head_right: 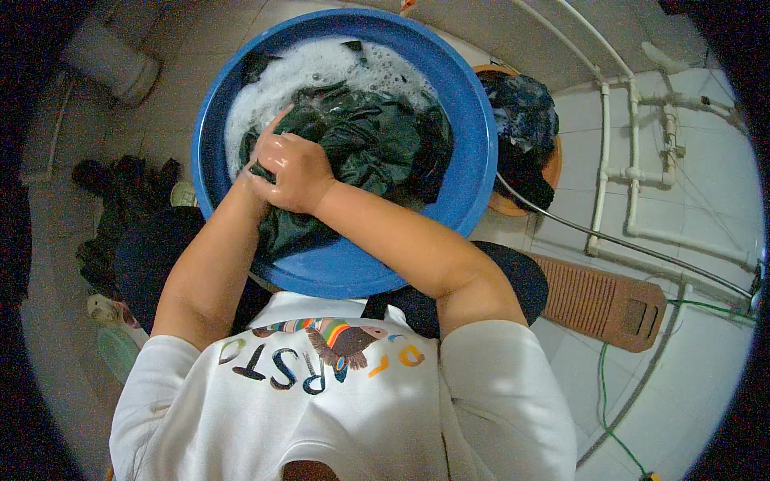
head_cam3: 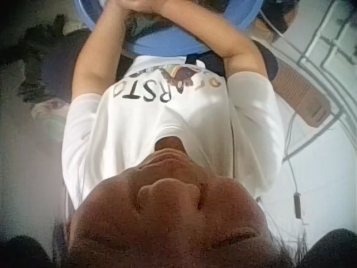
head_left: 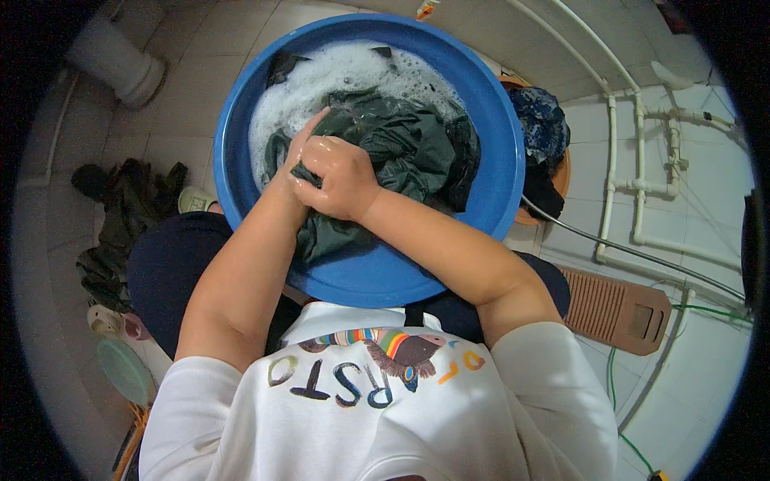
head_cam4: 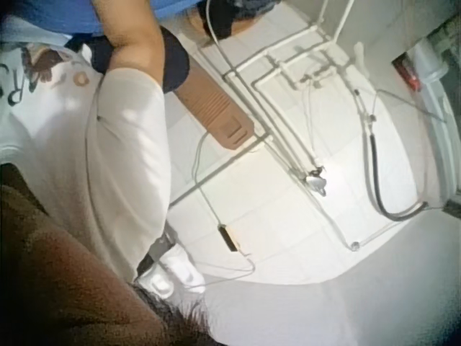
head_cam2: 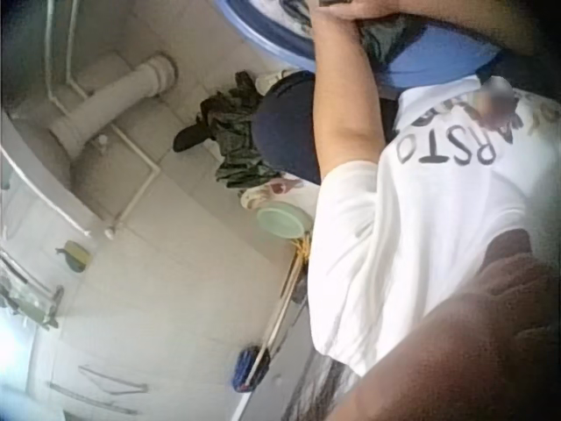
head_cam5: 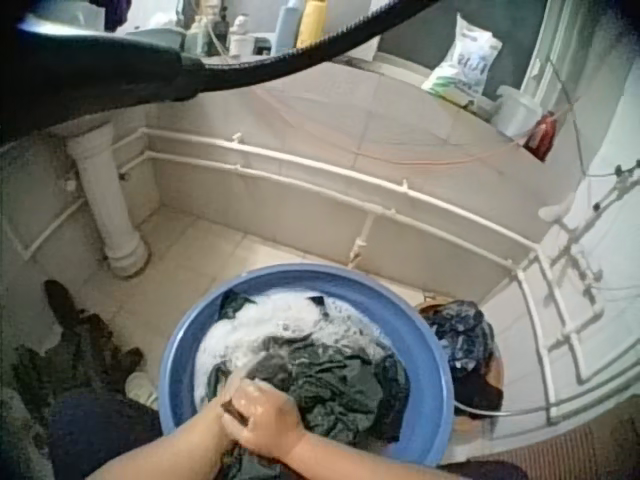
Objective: The person sits on the floor and hand-washes a dark green garment in a blue basin filled with soapy water. They repeatedly scrub, squeeze, and agitate the fabric by hand. Towards the end, they pour liquid detergent from a white bottle directly onto the garment.
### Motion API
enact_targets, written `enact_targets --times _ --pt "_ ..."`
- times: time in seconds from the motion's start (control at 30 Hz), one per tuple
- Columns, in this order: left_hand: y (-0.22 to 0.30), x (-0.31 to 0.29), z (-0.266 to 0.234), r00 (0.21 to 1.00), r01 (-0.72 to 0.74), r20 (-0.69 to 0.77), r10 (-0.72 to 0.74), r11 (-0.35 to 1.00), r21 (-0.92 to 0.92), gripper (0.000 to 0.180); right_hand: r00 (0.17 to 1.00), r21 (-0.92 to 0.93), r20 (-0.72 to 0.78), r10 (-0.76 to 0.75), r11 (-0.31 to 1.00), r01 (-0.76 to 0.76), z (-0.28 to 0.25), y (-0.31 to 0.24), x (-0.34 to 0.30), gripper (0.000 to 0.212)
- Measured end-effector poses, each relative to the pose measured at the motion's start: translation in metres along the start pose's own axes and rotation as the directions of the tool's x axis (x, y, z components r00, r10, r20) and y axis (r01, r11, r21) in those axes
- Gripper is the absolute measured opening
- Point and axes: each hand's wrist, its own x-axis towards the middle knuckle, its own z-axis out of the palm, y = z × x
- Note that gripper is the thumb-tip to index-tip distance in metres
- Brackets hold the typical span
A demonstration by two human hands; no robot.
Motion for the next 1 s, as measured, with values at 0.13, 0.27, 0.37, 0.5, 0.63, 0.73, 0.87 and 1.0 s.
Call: enact_targets --times 0.13,0.27,0.37,0.5,0.63,0.73,0.87,1.0 --pt "-0.004 -0.003 0.028 0.967 0.116 -0.200 -0.159 0.971 -0.208 0.039 0.913 -0.109 -0.254 0.319 0.929 -0.355 0.003 0.049 -0.002 0.027" --pt "-0.002 -0.009 0.040 0.966 0.161 -0.157 -0.207 0.951 -0.263 0.035 0.814 -0.119 -0.230 0.533 0.815 -0.567 -0.010 0.053 0.004 0.033" --pt "-0.037 0.010 -0.008 0.997 0.041 0.068 -0.023 0.961 -0.274 0.033 0.966 -0.061 -0.132 0.222 0.971 -0.232 0.001 0.002 -0.003 0.021" --pt "-0.010 -0.007 0.026 0.974 0.155 -0.123 -0.189 0.957 -0.247 0.043 0.947 -0.110 -0.162 0.279 0.948 -0.298 -0.004 0.038 -0.006 0.024" --pt "0.013 -0.010 0.036 0.995 0.099 0.046 -0.089 0.946 -0.308 0.043 0.832 -0.466 -0.191 0.521 0.698 -0.544 -0.046 0.105 0.008 0.038" --pt "0.045 -0.007 0.033 0.983 -0.180 -0.059 0.172 0.957 -0.227 0.027 0.661 -0.383 -0.110 0.742 0.583 -0.717 -0.099 0.131 -0.005 0.049" --pt "0.051 0.007 -0.003 0.811 -0.402 -0.243 0.532 0.810 0.427 0.019 0.649 -0.463 0.270 0.711 0.687 -0.560 -0.120 0.123 -0.051 0.065" --pt "0.036 0.008 -0.013 0.746 -0.225 -0.028 0.666 0.291 0.930 0.027 0.577 -0.128 0.190 0.794 0.603 -0.788 -0.136 0.094 -0.042 0.048"
